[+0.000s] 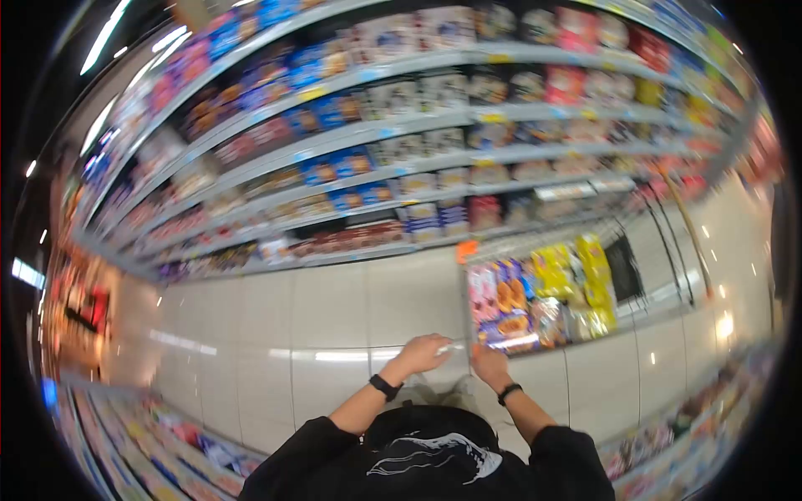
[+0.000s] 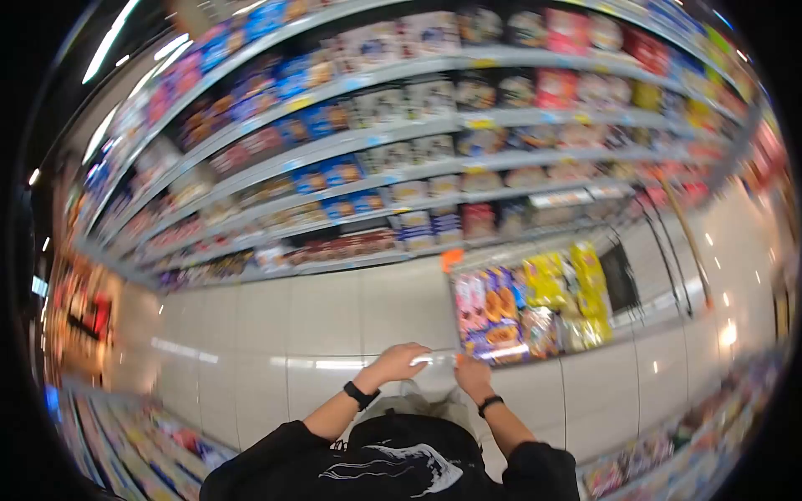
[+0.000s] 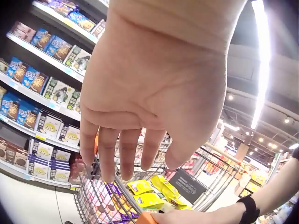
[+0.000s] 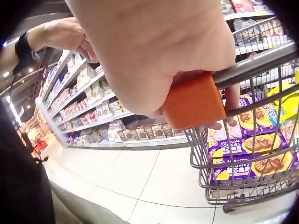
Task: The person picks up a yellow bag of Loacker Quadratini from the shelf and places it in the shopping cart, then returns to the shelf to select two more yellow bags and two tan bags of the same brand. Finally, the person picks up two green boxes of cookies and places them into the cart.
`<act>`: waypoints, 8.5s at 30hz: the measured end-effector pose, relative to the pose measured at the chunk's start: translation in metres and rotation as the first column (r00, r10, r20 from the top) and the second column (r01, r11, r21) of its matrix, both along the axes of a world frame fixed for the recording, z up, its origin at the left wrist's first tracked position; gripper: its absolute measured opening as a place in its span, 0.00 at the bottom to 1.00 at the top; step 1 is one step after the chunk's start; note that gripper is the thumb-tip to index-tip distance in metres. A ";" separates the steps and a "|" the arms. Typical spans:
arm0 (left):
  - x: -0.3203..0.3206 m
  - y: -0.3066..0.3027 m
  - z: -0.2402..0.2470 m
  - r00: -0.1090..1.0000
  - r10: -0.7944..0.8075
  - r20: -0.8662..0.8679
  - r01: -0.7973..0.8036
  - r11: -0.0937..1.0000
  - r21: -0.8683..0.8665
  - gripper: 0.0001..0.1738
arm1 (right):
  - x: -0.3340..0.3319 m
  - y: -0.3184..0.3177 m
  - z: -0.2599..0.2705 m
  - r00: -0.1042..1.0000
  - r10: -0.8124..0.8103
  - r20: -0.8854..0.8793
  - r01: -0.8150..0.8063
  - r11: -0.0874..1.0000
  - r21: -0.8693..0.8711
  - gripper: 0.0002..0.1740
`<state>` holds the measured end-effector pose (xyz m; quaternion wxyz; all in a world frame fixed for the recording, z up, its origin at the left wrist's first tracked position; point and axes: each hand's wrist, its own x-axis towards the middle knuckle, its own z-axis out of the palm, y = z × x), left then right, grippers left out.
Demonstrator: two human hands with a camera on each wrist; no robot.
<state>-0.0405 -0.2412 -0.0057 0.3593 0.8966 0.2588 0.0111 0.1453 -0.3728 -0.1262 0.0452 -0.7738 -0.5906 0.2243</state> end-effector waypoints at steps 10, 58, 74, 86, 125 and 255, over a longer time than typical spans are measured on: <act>-0.114 0.062 -0.020 0.968 0.250 -0.024 -0.250 0.968 -0.010 0.18 | 0.004 -0.020 -0.036 0.986 0.071 0.150 -0.075 0.997 0.022 0.24; 0.383 0.171 -0.091 0.562 -0.573 -0.596 0.589 0.784 -0.198 0.39 | 0.072 -0.087 -0.023 -0.265 -0.947 -0.184 0.964 -0.267 -0.011 0.35; 0.444 0.151 -0.106 0.298 -0.925 -0.234 0.878 0.362 -0.312 0.30 | 0.123 0.090 0.103 -0.213 -0.893 -0.397 0.977 -0.185 -0.109 0.26; 0.517 0.147 -0.108 -0.094 -0.954 -0.283 0.890 0.047 -0.453 0.30 | 0.293 0.035 0.092 -0.543 -0.310 -0.780 0.794 -0.492 -0.358 0.20; 0.641 0.168 -0.059 0.583 -0.812 0.035 0.738 0.510 -0.443 0.22 | 0.402 0.076 0.009 -0.234 -0.851 -0.471 0.830 -0.427 0.360 0.21; 1.322 0.064 0.018 0.741 -0.670 -0.029 0.667 0.741 -0.078 0.20 | 1.116 -0.299 0.036 -0.257 -0.629 -0.734 0.835 -0.526 0.159 0.10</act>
